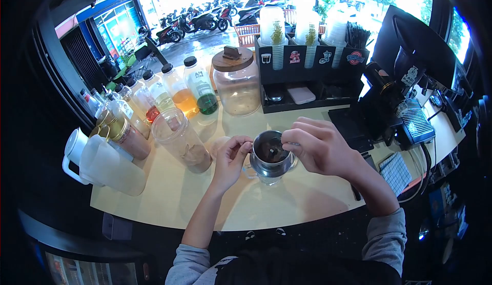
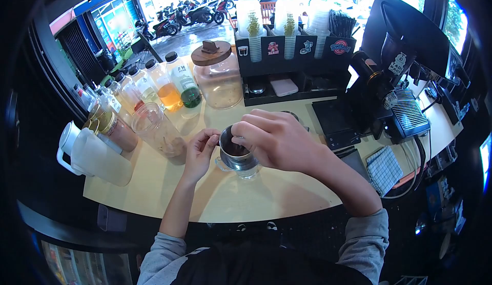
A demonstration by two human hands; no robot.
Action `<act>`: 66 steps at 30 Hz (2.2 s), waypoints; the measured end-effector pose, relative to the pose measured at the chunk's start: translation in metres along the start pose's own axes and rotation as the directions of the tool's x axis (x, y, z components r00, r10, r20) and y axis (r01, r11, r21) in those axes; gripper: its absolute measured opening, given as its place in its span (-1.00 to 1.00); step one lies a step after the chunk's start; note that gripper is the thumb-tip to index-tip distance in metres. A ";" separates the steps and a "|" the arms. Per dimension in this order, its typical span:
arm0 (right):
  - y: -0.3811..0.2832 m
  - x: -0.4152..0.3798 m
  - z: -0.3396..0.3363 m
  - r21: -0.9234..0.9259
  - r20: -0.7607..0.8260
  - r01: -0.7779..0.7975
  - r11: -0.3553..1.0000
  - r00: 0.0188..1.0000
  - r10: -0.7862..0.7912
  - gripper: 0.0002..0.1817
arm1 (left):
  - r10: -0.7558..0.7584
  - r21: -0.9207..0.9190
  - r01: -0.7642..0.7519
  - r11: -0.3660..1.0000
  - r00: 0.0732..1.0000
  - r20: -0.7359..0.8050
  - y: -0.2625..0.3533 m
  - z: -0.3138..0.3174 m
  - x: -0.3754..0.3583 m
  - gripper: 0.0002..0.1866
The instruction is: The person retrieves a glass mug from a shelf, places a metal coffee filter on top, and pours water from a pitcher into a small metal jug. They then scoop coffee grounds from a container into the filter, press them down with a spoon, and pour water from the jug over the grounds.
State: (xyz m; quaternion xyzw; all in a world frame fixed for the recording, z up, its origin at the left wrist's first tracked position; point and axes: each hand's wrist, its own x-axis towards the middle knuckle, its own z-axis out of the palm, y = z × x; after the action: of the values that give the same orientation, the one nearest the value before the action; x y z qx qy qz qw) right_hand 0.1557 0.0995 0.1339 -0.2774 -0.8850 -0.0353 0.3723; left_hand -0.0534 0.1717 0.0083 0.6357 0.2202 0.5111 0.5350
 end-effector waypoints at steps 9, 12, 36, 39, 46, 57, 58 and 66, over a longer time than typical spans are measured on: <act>-0.001 -0.008 0.013 0.048 -0.026 -0.004 0.999 1.000 0.005 -0.79 | -0.012 0.003 0.012 1.000 1.000 0.017 0.004 -0.001 0.000 -0.84; 0.002 -0.013 0.010 0.066 -0.061 -0.019 0.998 0.998 0.023 -0.77 | -0.012 0.030 0.011 0.999 1.000 0.029 0.004 -0.001 0.000 -0.84; 0.008 -0.018 0.007 0.254 -0.066 -0.131 0.958 0.986 0.152 -0.86 | -0.016 0.048 0.016 0.999 1.000 0.002 0.007 0.001 -0.001 -0.84; 0.006 -0.018 0.006 0.281 -0.055 -0.145 0.949 0.985 0.166 -0.88 | -0.017 0.051 0.017 0.999 1.000 -0.001 0.008 0.001 0.000 -0.84; 0.008 -0.020 0.005 0.338 -0.024 -0.185 0.923 0.978 0.205 -0.89 | -0.028 0.065 0.028 0.997 1.000 0.002 0.007 0.000 -0.001 -0.83; 0.010 -0.017 -0.002 0.251 -0.063 -0.140 0.958 0.985 0.161 -0.86 | -0.023 0.073 0.022 0.997 1.000 0.009 0.005 -0.001 -0.002 -0.84; 0.012 -0.017 0.000 0.257 -0.050 -0.148 0.955 0.985 0.166 -0.86 | -0.023 0.074 0.023 0.997 1.000 0.004 0.005 -0.001 -0.002 -0.84; 0.009 -0.014 -0.004 0.245 -0.019 -0.190 0.951 0.980 0.200 -0.86 | -0.017 0.072 0.016 0.997 1.000 0.010 0.004 -0.001 -0.001 -0.84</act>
State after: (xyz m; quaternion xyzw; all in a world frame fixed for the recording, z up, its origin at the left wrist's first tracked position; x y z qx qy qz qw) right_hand 0.1709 0.0997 0.1259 -0.3150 -0.8426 0.1040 0.4242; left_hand -0.0556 0.1704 0.0111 0.6556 0.2407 0.4949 0.5170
